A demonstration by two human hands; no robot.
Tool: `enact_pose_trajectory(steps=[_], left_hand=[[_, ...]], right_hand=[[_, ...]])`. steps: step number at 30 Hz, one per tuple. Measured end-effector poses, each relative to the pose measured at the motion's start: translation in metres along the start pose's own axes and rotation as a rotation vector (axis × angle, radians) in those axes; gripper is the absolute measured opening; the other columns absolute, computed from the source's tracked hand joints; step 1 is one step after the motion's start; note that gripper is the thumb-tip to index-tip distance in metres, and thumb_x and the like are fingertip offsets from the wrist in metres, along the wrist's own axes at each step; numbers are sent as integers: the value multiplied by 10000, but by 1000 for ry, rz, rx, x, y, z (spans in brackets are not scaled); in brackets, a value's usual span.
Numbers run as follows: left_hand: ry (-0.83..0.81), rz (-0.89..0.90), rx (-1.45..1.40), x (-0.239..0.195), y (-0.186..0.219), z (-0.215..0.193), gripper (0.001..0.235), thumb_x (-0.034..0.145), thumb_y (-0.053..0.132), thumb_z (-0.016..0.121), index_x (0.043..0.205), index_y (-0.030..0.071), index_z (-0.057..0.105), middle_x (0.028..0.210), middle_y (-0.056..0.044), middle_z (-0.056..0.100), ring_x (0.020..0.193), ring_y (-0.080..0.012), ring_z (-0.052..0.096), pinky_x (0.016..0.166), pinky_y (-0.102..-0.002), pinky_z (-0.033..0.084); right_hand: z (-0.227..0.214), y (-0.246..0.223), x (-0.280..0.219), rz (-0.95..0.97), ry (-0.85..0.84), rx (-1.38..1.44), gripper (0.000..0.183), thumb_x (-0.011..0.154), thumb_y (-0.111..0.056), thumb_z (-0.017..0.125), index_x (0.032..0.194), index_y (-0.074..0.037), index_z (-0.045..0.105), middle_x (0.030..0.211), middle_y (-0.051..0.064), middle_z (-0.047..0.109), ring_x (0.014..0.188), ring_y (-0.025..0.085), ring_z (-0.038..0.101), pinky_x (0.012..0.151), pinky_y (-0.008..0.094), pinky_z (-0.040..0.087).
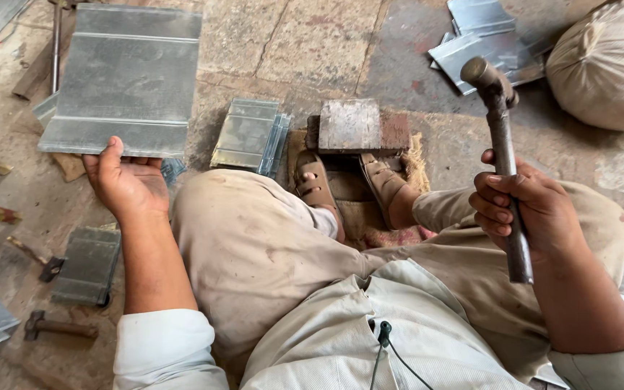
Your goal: The person hammers a metal plate against a brick using a hammer, moving the plate between strikes.
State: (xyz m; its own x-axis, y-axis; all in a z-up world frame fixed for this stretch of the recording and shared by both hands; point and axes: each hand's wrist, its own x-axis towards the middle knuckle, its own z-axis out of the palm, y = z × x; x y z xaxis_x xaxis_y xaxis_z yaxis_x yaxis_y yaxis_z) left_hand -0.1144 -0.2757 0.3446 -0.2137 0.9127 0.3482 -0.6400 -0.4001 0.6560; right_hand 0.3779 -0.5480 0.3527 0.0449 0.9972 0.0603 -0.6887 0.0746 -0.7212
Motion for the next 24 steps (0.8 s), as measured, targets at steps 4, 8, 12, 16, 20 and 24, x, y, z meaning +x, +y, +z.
enact_pose_trajectory(steps=[4, 8, 12, 16, 20, 24], left_hand=[[24, 42, 42, -2, 13, 4, 552, 910, 107, 657, 1434, 195, 507, 1454, -114, 534, 1316, -356, 591, 1013, -572, 606], [59, 57, 23, 3, 23, 11, 606, 902, 111, 660, 1468, 201, 466, 1471, -131, 514, 1330, -371, 580, 1033, -578, 608], [-9, 86, 6, 8, 24, 19, 599, 915, 107, 671, 1479, 147, 473, 1476, -167, 530, 1340, -384, 593, 1030, -572, 616], [9, 85, 30, 5, 24, 20, 545, 918, 114, 664, 1438, 138, 505, 1432, -158, 547, 1284, -346, 603, 961, -522, 621], [18, 67, 19, 2, 21, 24, 476, 922, 122, 663, 1375, 159, 522, 1401, -128, 550, 1236, -318, 602, 904, -496, 614], [2, 64, 24, -2, 16, 23, 463, 936, 135, 660, 1380, 183, 539, 1390, -129, 555, 1214, -306, 594, 867, -456, 583]], right_hand=[[-26, 8, 5, 26, 68, 66, 284, 991, -27, 556, 1270, -53, 509, 767, 13, 429, 586, 84, 423, 457, 199, 358], [-48, 11, -2, 17, 126, 56, 277, 1000, -31, 556, 1270, -65, 509, 775, 5, 424, 599, 75, 416, 487, 196, 370], [-61, 5, -7, -33, 134, 34, 288, 996, -50, 548, 1282, -62, 512, 781, 11, 427, 605, 82, 420, 485, 198, 383], [-65, 9, -11, -55, 165, 115, 272, 1007, -55, 528, 1278, -61, 506, 822, 17, 449, 631, 81, 434, 506, 202, 409], [-62, 8, -11, -56, 144, 130, 235, 1022, -35, 522, 1256, -50, 507, 814, 17, 445, 627, 80, 437, 500, 202, 410], [-60, 10, -15, -34, 133, 105, 220, 1025, -23, 523, 1243, -50, 517, 788, 11, 434, 614, 77, 437, 482, 202, 404]])
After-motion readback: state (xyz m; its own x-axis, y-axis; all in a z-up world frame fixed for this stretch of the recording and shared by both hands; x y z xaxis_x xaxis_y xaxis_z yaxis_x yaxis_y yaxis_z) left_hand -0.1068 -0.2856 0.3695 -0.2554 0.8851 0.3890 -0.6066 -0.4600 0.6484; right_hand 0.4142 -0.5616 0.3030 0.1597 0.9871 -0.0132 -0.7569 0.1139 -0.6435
